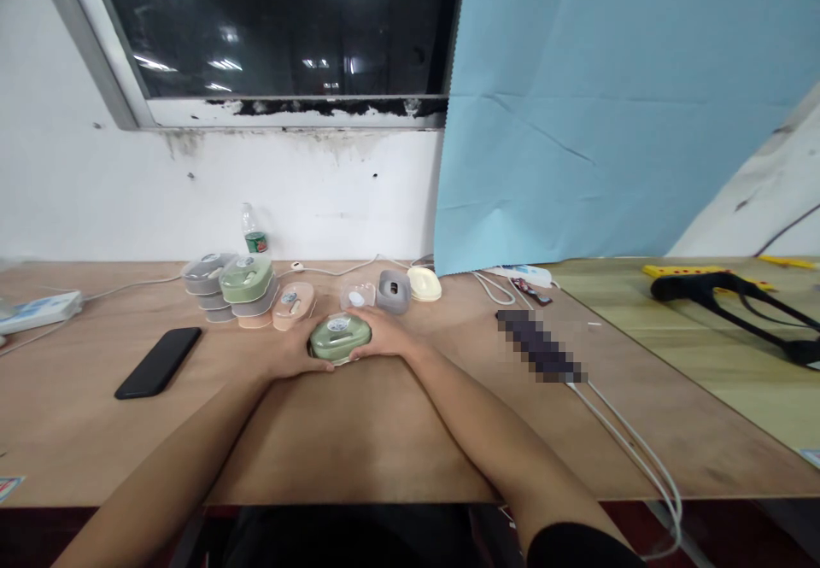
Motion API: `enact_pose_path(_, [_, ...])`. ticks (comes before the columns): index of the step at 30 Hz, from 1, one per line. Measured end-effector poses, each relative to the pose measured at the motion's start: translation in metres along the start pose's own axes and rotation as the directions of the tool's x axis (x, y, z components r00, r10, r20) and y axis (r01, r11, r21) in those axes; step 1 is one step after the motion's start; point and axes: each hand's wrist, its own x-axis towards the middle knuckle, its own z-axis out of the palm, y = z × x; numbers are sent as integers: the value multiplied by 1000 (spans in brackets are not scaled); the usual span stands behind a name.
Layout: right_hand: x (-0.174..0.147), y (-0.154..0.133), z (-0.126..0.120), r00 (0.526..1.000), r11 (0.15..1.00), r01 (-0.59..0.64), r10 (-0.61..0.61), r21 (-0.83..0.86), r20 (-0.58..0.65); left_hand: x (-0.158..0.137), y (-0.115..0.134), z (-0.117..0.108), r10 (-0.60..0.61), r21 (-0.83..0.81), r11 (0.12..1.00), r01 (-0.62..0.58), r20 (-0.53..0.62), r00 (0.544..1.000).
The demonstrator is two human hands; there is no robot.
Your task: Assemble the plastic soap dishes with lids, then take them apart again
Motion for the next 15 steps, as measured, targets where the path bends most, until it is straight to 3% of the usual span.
enact_pose_path(15, [-2, -1, 4, 999, 1000, 5, -6, -12, -49, -1, 0, 3, 47, -1, 999, -47, -50, 998])
